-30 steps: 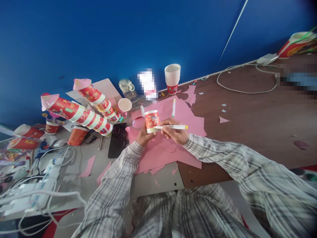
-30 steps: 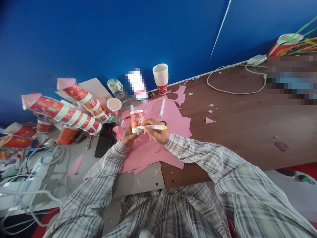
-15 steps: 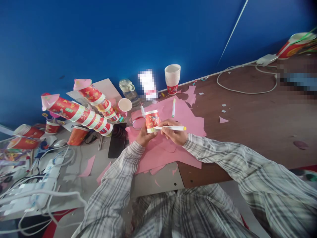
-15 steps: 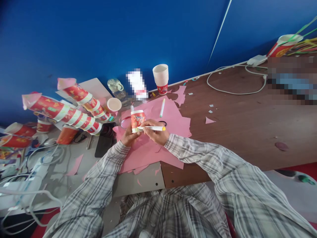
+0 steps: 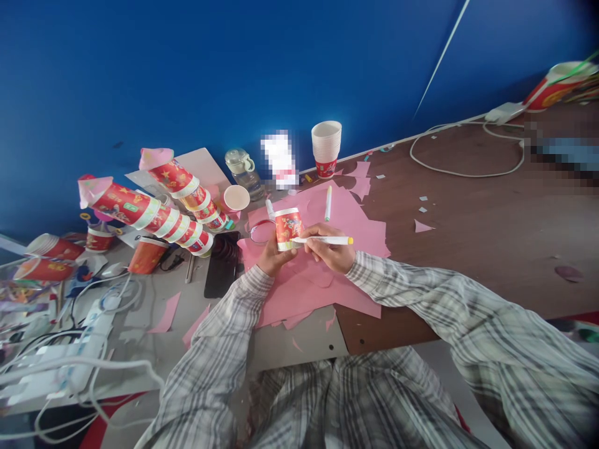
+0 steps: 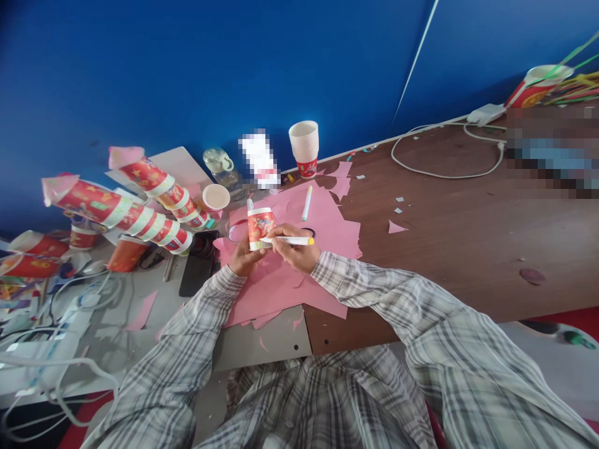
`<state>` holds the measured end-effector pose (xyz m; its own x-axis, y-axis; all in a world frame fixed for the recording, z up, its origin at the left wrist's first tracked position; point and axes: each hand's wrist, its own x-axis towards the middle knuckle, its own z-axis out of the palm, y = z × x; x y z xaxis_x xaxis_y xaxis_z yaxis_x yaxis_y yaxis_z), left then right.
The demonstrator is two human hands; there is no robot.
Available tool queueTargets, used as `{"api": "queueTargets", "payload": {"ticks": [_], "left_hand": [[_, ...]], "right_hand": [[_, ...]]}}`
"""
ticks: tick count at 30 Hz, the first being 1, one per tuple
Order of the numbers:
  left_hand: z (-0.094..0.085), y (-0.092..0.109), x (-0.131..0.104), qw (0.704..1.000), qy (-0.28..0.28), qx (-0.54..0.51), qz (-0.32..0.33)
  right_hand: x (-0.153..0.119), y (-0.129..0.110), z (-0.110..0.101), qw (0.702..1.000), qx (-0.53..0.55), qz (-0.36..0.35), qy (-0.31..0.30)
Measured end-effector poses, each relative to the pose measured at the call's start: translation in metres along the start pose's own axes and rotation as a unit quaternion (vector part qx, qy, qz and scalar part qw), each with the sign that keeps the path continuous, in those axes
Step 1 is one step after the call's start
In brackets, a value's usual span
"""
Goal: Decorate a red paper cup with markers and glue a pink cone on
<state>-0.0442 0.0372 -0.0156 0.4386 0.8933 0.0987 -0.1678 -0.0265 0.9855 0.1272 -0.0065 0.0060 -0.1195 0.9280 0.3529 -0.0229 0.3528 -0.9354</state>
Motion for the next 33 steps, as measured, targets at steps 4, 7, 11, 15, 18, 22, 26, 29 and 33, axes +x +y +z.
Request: {"api": "queueTargets", "payload": {"ticks": [4,7,11,15,18,22,26,29,33], "left_hand": [[0.0004,0.0001,-0.0001,1.000,0.007,0.008,0.001],[0.0001,0.0004,-0.0001,1.000,0.009,0.016,0.001],[0.0000,0.0027,0.0000,1.000,0.004,0.028,-0.001],[0.0008,0.0043,-0.0003,1.000,-0.002,0.031,-0.003],[0.0012,0.0036,-0.0008,1.000,-0.002,0.030,-0.002],[0.0019,0.0030,-0.0012,1.000,-0.006,0.027,-0.005],[0.0017,0.0032,-0.0009,1.000,-0.004,0.029,0.000],[0.0013,0.0027,-0.0009,1.000,0.003,0.022,0.003],[0.0031,0.0034,-0.0011,1.000,0.006,-0.010,-0.002]], "right_hand": [[0.0009,-0.0006,0.0006,1.000,0.007,-0.002,0.006],[0.0017,-0.0024,0.0012,1.000,0.025,0.003,0.012],[0.0020,-0.0036,0.0014,0.997,0.075,0.009,0.024],[0.0011,-0.0028,0.0004,0.998,0.057,0.005,0.005],[0.0004,-0.0022,-0.0003,0.999,0.044,0.003,-0.010],[0.0002,-0.0013,-0.0010,0.999,0.015,-0.008,-0.028],[0.0001,-0.0016,-0.0010,0.999,-0.002,-0.025,-0.031],[0.0004,-0.0031,-0.0001,1.000,0.027,-0.006,-0.001],[0.0008,-0.0037,0.0009,0.998,0.050,0.000,0.034]]}}
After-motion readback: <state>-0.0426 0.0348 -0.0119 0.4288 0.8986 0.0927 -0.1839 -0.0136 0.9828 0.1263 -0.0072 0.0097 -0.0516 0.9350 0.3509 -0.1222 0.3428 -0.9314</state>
